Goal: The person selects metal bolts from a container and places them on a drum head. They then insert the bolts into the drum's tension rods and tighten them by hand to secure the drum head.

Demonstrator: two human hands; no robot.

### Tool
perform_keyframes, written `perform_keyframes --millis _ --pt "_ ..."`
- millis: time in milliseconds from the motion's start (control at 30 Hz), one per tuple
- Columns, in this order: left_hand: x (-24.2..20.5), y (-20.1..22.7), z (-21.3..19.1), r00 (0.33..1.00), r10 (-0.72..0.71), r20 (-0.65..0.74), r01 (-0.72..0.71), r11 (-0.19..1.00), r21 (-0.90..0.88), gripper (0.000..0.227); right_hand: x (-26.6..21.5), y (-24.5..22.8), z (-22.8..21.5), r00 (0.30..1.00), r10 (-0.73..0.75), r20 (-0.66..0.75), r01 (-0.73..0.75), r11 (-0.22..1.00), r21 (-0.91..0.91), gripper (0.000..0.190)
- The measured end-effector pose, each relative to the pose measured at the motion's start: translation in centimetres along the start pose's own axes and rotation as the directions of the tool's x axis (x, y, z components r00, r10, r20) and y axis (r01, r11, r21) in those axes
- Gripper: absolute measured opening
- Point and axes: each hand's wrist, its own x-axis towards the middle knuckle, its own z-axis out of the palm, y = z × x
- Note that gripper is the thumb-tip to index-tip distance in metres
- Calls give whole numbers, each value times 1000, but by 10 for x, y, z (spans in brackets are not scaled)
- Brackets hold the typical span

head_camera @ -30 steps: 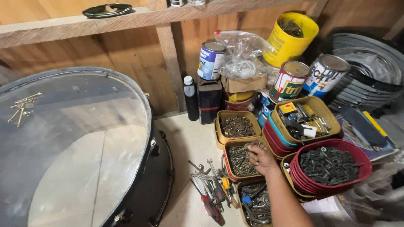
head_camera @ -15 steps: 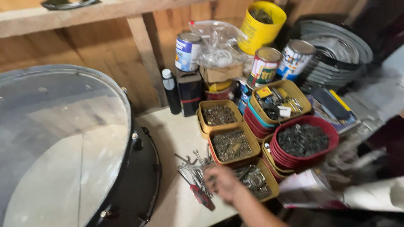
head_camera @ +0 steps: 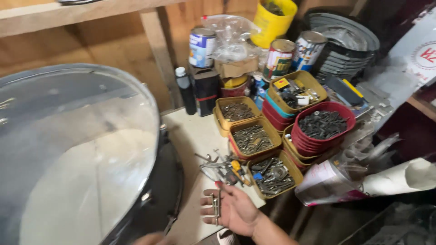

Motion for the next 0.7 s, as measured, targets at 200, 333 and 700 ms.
perform_keyframes --millis 200,333,700 --pt "160 235 -45 946 -319 67 320 947 -10 23 -15 44 42 996 -46 81 45 999 24 53" --pt "170 254 -64 939 -269 216 283 959 -36 19 -18 71 41 989 -125 81 129 991 -45 46" --pt "155 262 -90 841 -491 226 517 853 -71 24 -16 113 10 977 -161 -142 110 943 -315 48"
